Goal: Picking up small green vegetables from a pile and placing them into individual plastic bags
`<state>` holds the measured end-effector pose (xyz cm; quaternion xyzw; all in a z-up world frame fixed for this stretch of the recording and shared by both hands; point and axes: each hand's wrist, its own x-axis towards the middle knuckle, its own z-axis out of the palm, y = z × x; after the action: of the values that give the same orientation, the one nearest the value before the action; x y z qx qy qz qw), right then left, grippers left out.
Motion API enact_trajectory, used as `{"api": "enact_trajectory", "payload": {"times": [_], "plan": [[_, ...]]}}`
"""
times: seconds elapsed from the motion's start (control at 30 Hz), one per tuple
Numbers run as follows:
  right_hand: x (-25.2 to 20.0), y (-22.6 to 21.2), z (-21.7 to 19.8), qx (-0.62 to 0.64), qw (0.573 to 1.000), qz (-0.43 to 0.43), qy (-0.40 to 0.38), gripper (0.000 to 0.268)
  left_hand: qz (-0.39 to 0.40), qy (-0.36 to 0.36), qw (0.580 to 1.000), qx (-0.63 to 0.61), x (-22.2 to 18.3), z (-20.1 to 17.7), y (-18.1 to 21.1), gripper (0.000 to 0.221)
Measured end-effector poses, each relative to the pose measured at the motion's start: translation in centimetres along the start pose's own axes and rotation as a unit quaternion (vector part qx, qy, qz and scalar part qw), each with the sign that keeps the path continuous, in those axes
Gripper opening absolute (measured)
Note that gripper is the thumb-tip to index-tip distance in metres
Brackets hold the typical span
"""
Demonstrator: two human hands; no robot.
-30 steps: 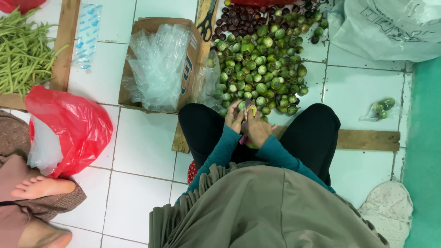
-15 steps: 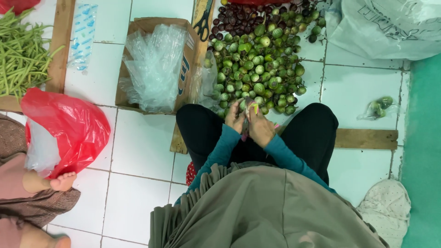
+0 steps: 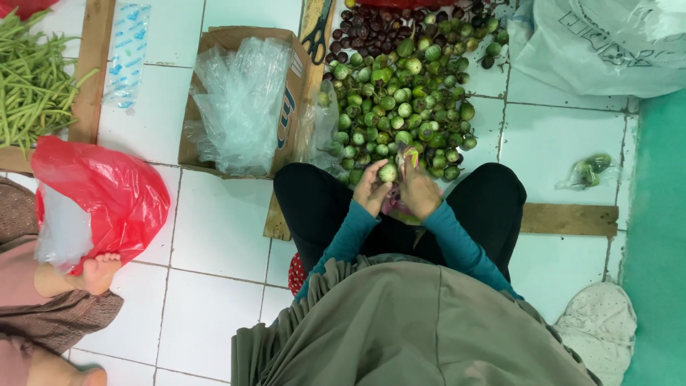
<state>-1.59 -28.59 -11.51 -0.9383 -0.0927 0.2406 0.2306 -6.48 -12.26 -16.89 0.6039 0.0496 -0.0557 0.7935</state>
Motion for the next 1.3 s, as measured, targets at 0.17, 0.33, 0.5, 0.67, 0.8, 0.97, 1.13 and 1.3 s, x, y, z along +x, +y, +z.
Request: {"api": "enact_trajectory", "payload": {"times": [0.17,0.33,0.5,0.67,0.8,0.97,1.13,1.3], "plan": [[-4.9,-4.5,-1.5,-0.052,0.997,-0.043,0.041,0.056,0.038,0.037,0.997,0.061,0.0,0.1,1.4,0.049],[-1.4,-0.3,1.2,-0.032,0.997,-0.057,0.035,0.064,0.016,0.034,0.99,0.137,-1.2,0.8,3.2,0.045],[-0.4,1.0,0.6,0.027,0.998,-0.051,0.016,0.068,-0.01,-0.015,0.988,0.154,-1.5,1.7,7.7,0.062],[-4.1,-2.5,1.7,-0.11,0.988,-0.074,0.078,0.055,-0.066,0.078,0.994,0.024,-1.5,2.8,10.4,0.065],[-3.5,-1.6,1.7,-0.132,0.983,-0.052,0.118,0.045,0.0,0.036,0.981,0.19,-2.9,2.2,8.5,0.073],[0.7,3.5,1.6,0.029,0.999,-0.034,0.009,0.06,0.115,-0.021,0.969,0.217,-2.0,1.9,7.1,0.068],[-0.3,3.3,3.1,0.149,0.985,-0.061,0.065,0.051,0.085,-0.003,0.979,0.187,-1.5,1.3,7.4,0.087],[-2.6,2.0,3.3,0.28,0.95,-0.112,0.085,0.049,-0.04,0.053,0.997,-0.04,-0.7,-1.6,0.7,0.052]]}}
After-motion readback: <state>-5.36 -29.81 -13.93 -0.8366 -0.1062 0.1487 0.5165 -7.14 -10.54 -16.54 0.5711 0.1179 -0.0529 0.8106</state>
